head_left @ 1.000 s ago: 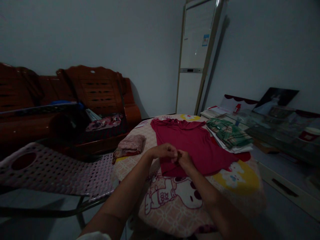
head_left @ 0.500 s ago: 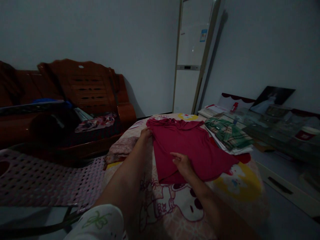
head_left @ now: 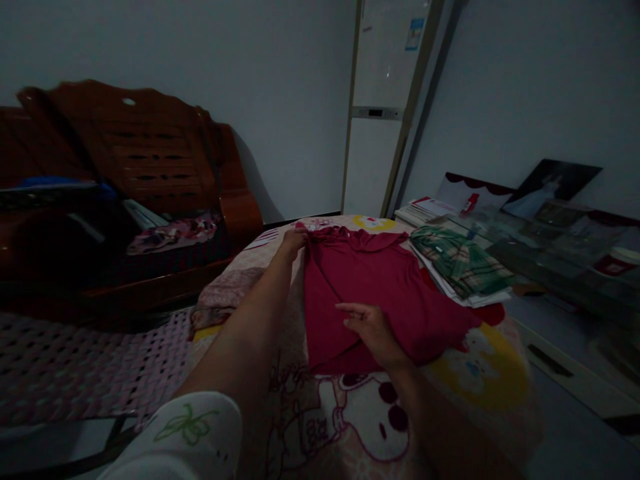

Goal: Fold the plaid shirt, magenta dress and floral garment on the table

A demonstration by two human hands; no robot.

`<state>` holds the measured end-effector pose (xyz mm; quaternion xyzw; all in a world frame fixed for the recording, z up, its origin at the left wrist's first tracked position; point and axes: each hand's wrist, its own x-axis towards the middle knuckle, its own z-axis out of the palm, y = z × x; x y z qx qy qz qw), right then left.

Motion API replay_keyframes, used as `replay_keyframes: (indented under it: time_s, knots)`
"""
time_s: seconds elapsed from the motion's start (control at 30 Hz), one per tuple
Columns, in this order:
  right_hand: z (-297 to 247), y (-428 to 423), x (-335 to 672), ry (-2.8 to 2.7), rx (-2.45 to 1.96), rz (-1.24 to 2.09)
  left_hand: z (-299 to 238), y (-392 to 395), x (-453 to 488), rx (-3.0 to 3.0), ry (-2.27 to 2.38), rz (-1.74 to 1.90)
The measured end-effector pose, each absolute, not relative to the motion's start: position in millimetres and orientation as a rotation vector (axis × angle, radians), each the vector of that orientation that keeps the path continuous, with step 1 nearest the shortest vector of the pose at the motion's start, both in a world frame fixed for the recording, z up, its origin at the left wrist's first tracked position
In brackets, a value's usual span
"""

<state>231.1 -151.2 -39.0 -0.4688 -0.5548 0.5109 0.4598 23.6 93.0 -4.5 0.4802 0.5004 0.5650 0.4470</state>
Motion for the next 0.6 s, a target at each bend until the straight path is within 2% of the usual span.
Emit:
replay_keyframes:
  time_s: [0.2,0.6]
  knots:
    - [-32,-156,255,-1.535,-1.194,1.504,-8,102,73,1.315,1.195,1.164]
    - [-17,-158,274,-1.509,-1.357,1.686,-34,111,101,1.531,1.190,1.124]
